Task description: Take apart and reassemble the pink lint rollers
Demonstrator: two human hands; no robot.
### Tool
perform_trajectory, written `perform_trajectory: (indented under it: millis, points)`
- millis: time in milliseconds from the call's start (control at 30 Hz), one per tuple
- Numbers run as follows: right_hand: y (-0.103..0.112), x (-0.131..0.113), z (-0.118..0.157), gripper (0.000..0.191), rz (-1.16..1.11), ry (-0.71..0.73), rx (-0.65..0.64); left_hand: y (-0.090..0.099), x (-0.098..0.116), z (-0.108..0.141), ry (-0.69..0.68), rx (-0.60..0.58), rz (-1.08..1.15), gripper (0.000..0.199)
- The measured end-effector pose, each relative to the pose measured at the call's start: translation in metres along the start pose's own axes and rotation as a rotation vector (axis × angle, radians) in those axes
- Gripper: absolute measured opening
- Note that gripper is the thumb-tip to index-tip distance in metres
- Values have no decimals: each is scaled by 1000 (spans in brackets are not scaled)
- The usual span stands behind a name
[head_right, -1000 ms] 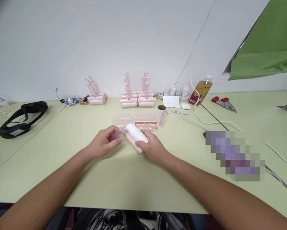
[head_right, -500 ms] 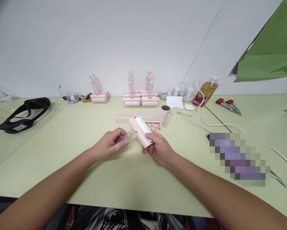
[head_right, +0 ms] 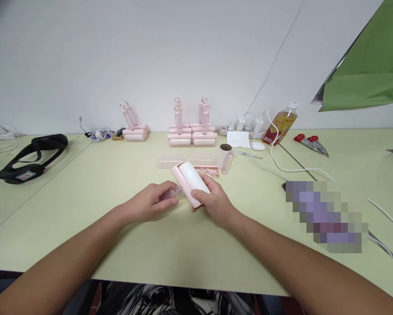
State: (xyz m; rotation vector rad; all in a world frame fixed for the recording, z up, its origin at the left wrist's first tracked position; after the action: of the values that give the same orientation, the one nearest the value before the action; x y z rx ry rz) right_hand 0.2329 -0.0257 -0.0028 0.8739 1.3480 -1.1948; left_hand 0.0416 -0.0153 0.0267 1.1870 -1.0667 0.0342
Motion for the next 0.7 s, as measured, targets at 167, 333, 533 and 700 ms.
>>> perform_trajectory:
  millis: [167, 333, 533, 700]
  points:
    - [-4, -4, 3, 46, 180, -5, -11, -3, -1, -1, 17, -12, -28, 30]
    - [-9, -1, 5, 44, 195, 35, -1, -9, 0, -1, 50, 37, -59, 26]
    - [-13, 2, 8, 51, 192, 39, 0, -13, 2, 1, 31, 61, -145, 21]
    - [-12, -1, 7, 49, 235, 69, 9, -15, -1, -2, 48, 88, -72, 22]
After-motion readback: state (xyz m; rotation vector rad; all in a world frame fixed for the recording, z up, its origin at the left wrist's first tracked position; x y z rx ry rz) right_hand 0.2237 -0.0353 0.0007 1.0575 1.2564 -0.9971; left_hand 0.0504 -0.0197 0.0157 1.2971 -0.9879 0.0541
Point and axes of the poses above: each hand's wrist, its own z-axis away from the middle knuckle, its own y-axis out of the back of the hand, x = y × z, the point moved 3 cm from there along -z, towards the middle knuckle
